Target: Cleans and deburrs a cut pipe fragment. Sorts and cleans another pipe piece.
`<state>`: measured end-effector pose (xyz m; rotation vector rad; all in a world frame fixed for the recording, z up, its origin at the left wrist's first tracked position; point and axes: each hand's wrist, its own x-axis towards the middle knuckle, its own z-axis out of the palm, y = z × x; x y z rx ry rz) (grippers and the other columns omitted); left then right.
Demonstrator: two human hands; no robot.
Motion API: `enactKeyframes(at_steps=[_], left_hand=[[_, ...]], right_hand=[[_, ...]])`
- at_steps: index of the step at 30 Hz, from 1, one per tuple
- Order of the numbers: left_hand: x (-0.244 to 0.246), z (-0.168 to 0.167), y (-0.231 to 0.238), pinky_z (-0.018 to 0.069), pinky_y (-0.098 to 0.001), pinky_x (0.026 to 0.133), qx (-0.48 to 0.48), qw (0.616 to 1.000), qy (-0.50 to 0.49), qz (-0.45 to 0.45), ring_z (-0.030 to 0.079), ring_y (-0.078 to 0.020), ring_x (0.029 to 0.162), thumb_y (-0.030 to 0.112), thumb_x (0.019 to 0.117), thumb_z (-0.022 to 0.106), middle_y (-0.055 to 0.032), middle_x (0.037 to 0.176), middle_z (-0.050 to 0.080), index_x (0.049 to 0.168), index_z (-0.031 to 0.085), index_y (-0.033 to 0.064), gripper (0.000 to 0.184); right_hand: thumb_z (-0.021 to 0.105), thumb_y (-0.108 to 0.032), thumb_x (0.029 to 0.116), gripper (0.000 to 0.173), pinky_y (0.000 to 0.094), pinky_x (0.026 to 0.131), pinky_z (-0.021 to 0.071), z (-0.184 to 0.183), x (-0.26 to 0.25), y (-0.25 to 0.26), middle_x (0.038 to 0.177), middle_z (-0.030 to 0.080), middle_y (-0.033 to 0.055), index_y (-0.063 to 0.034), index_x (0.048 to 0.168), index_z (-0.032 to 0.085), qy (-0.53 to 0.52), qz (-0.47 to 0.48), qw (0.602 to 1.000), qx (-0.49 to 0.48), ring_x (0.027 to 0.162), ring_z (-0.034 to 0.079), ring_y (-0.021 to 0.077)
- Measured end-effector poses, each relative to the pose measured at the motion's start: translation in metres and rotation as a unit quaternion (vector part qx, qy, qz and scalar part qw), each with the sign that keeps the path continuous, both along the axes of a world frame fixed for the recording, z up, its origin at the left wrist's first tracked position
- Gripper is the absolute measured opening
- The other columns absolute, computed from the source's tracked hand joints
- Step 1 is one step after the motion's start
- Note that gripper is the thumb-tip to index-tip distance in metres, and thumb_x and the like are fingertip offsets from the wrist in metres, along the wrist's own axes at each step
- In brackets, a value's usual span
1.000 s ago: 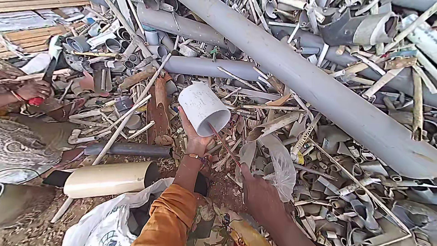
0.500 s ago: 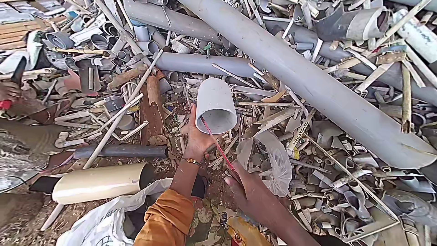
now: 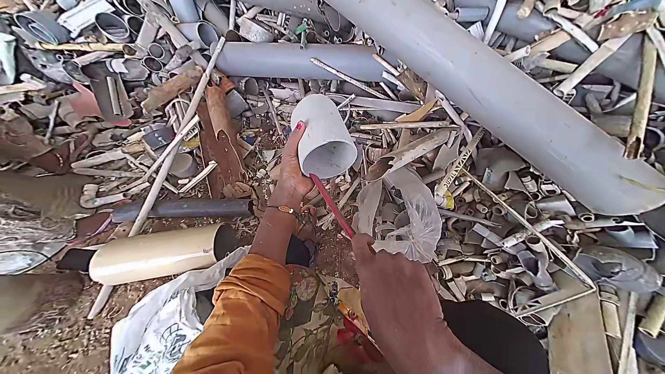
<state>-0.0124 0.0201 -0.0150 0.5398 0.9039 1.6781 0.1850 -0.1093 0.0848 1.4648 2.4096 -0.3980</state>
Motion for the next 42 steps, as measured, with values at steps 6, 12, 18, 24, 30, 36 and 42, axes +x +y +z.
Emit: enactKeyframes(at_steps=[6,12,18,24,30,36,42], left_hand=[[0.013,-0.007,0.001,0.0602,-0.0362,0.085,-0.062,0.986,0.077,-0.135,0.070,-0.0153,0.099,0.036,0.1050,0.046,-0.0039,0.106,0.072,0.127,0.056,0.0175,0.030],[0.009,-0.004,0.009,0.0600,-0.0362,0.086,-0.033,0.992,0.043,-0.111,0.070,-0.0139,0.100,0.037,0.1067,0.042,-0.0021,0.106,0.072,0.122,0.060,0.0185,0.030],[0.015,-0.005,0.004,0.0600,-0.0386,0.087,-0.035,0.987,0.054,-0.145,0.070,-0.0155,0.102,0.039,0.1072,0.039,-0.0028,0.108,0.071,0.122,0.060,0.0191,0.033],[0.004,-0.009,0.011,0.0565,-0.0491,0.092,-0.010,0.989,-0.033,-0.146,0.066,-0.0225,0.111,0.052,0.1062,0.033,-0.0071,0.117,0.068,0.128,0.059,0.0194,0.047],[0.020,-0.008,0.005,0.0567,-0.0468,0.093,-0.014,0.987,0.020,-0.159,0.065,-0.0208,0.113,0.046,0.1070,0.035,-0.0061,0.119,0.068,0.129,0.058,0.0191,0.041],[0.013,-0.008,0.006,0.0573,-0.0479,0.091,-0.020,0.988,0.032,-0.148,0.066,-0.0216,0.111,0.048,0.1060,0.037,-0.0063,0.118,0.068,0.129,0.058,0.0193,0.042],[0.018,-0.005,0.006,0.0578,-0.0462,0.091,-0.024,0.986,0.024,-0.162,0.067,-0.0201,0.110,0.049,0.1064,0.034,-0.0049,0.116,0.069,0.126,0.060,0.0200,0.044]], right_hand=[[0.043,0.003,0.1034,0.041,0.0442,0.076,0.0547,-0.024,-0.011,0.050,0.114,0.067,0.0205,-0.0021,0.143,0.049,-0.025,-0.061,0.998,-0.023,0.100,0.069,0.0361],[0.049,0.008,0.0972,0.045,0.0373,0.065,0.0519,-0.001,-0.001,0.018,0.106,0.068,0.0171,-0.0024,0.140,0.054,-0.031,-0.010,0.999,-0.010,0.088,0.069,0.0305],[0.051,-0.004,0.1041,0.028,0.0438,0.069,0.0528,-0.026,0.000,0.060,0.101,0.066,0.0164,-0.0052,0.131,0.056,0.026,-0.057,0.997,-0.038,0.093,0.068,0.0338],[0.054,-0.002,0.1008,0.033,0.0372,0.063,0.0511,-0.017,-0.002,0.033,0.098,0.067,0.0127,-0.0069,0.133,0.056,0.015,-0.022,0.999,-0.037,0.086,0.068,0.0281],[0.059,-0.008,0.1025,0.023,0.0467,0.064,0.0530,-0.034,0.008,0.061,0.093,0.065,0.0170,-0.0037,0.125,0.059,0.121,-0.062,0.990,-0.029,0.086,0.068,0.0347],[0.053,-0.003,0.1023,0.032,0.0428,0.069,0.0530,-0.023,-0.002,0.049,0.100,0.065,0.0156,-0.0064,0.134,0.052,0.042,-0.055,0.995,-0.071,0.093,0.068,0.0322],[0.059,-0.007,0.1018,0.027,0.0462,0.068,0.0528,-0.027,0.007,0.062,0.096,0.066,0.0170,-0.0047,0.128,0.057,0.080,-0.056,0.994,-0.046,0.091,0.068,0.0344]])
